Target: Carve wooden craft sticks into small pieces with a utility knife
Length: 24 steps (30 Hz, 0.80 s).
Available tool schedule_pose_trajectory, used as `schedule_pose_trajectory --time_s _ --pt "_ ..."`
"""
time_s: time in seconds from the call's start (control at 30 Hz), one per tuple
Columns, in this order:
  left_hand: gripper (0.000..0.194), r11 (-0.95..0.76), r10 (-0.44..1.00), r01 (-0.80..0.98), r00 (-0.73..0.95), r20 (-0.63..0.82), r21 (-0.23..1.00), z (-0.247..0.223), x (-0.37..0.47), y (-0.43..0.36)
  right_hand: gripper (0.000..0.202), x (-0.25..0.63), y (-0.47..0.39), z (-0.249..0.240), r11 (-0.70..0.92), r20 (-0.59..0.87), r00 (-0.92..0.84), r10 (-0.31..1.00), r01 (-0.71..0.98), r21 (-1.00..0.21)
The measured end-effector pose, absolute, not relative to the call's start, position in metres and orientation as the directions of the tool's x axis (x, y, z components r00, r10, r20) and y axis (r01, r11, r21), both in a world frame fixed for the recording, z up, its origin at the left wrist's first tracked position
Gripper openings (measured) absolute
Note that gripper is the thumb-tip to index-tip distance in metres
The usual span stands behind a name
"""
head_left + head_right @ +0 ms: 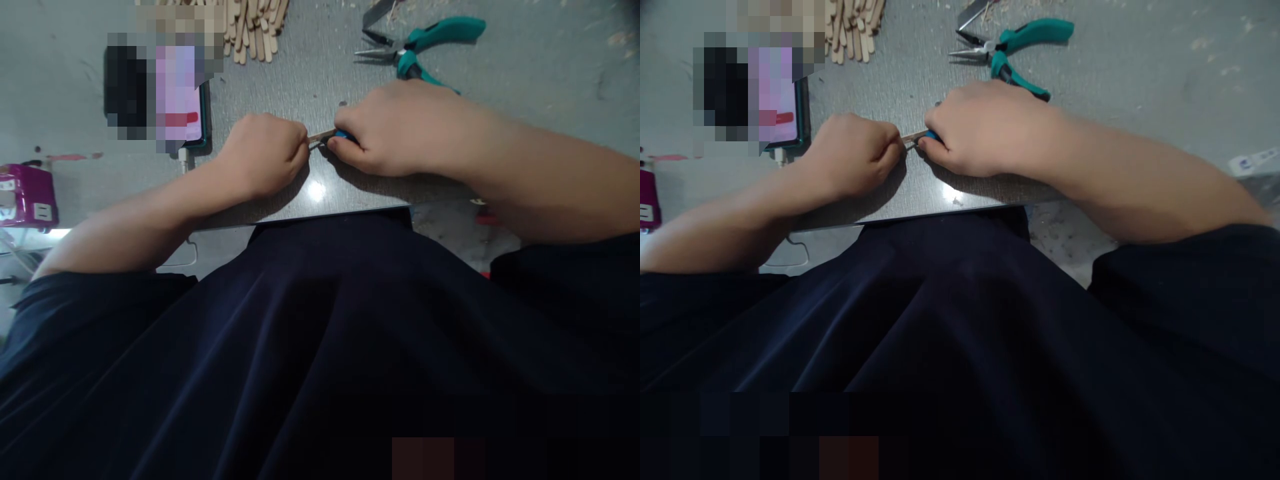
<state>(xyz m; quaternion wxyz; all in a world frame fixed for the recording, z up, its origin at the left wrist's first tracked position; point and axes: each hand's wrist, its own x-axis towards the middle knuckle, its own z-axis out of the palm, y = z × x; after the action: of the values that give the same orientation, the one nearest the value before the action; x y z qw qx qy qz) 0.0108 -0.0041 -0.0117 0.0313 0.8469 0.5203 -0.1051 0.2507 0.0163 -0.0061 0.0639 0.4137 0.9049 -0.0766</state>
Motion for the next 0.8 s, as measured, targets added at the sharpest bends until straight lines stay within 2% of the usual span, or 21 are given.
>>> schedule_pose_trajectory --time_s 0.3,0.47,0.8 --pt "0.042 -0.456 0.879 0.890 0.455 -0.144 0.025 -0.022 0.006 0.001 0.049 0.248 0.016 -0.005 0.651 -0.147 -0.655 0.741 0.754 -0.082" --pt "0.041 -0.450 0.867 0.878 0.473 -0.157 0.162 -0.021 0.005 0.007 0.047 0.242 0.010 -0.002 0.621 -0.159 -0.629 0.761 0.777 -0.099" --pt "0.038 -0.420 0.882 0.904 0.426 -0.201 0.073 -0.009 0.014 0.001 0.052 0.237 0.009 -0.001 0.553 -0.213 -0.576 0.790 0.818 -0.161"
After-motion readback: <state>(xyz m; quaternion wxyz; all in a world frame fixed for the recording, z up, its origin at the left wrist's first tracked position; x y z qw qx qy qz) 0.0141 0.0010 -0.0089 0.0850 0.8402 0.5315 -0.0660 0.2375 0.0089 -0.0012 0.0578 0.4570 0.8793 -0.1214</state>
